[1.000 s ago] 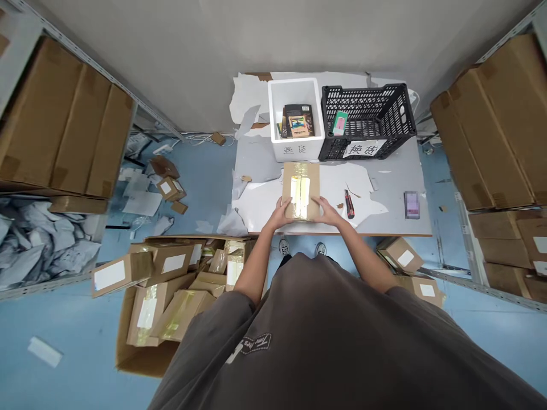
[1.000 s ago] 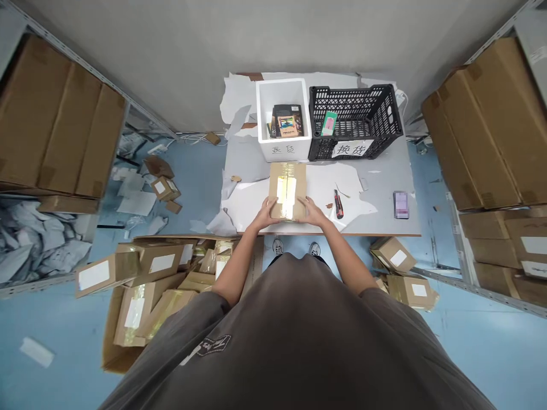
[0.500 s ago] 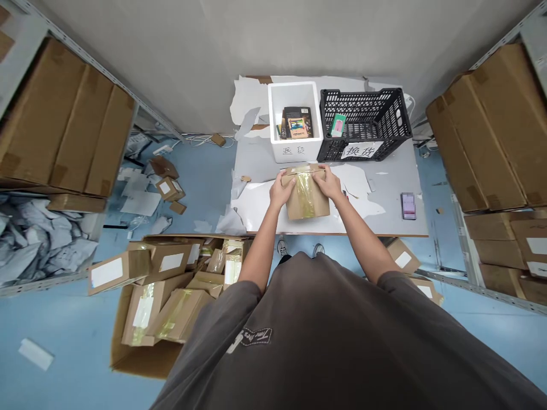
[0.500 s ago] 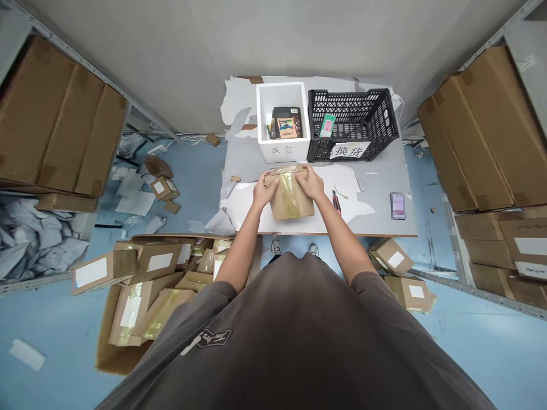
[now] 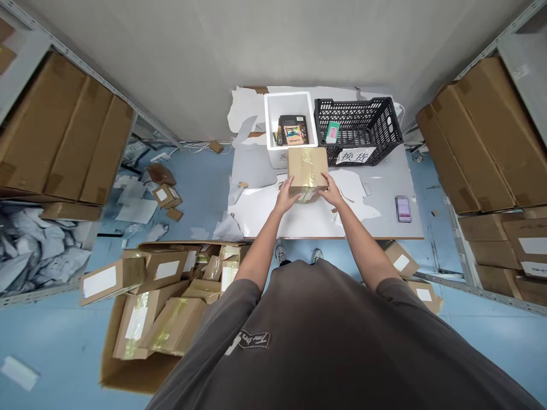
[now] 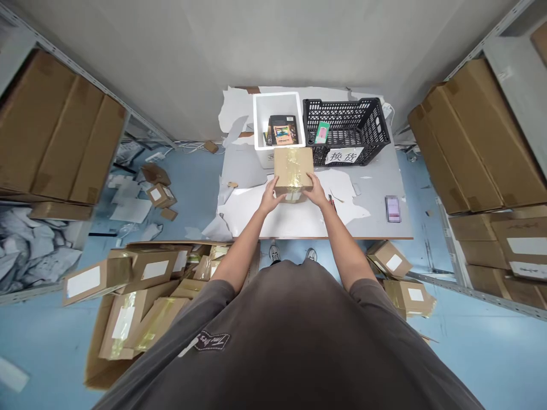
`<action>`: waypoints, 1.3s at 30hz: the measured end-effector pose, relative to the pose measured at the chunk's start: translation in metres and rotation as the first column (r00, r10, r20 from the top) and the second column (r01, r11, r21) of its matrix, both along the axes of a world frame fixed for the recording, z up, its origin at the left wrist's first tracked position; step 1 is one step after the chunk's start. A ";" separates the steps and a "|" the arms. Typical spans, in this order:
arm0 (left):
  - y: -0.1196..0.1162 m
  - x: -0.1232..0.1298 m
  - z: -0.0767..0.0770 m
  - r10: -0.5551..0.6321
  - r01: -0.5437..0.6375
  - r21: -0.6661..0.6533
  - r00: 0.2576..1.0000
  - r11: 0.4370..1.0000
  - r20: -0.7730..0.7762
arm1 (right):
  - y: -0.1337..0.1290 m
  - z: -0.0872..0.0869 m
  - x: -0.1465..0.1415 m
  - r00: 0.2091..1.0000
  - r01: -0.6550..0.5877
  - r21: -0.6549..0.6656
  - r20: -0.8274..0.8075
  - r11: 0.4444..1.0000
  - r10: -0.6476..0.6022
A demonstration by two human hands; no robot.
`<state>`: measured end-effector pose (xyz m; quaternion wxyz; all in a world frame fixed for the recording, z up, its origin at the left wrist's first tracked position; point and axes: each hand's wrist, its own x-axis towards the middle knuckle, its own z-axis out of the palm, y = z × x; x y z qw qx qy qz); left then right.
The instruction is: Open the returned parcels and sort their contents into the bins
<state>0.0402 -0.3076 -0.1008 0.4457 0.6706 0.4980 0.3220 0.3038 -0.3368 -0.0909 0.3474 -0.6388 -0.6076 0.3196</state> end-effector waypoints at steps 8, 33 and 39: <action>-0.012 -0.023 0.043 0.194 -0.175 0.168 0.975 0.970 -0.107 | -0.006 0.043 -0.016 0.997 0.001 0.141 0.073 0.990 -0.012; 0.058 -0.088 0.024 -0.080 -0.014 -0.208 0.895 0.978 -0.439 | -0.010 -0.004 -0.001 0.936 0.005 -0.152 0.349 0.988 0.049; 0.121 -0.088 0.013 -0.364 0.163 -0.337 0.598 0.927 -0.714 | -0.074 -0.070 0.105 0.907 0.365 -0.331 0.338 0.870 -0.252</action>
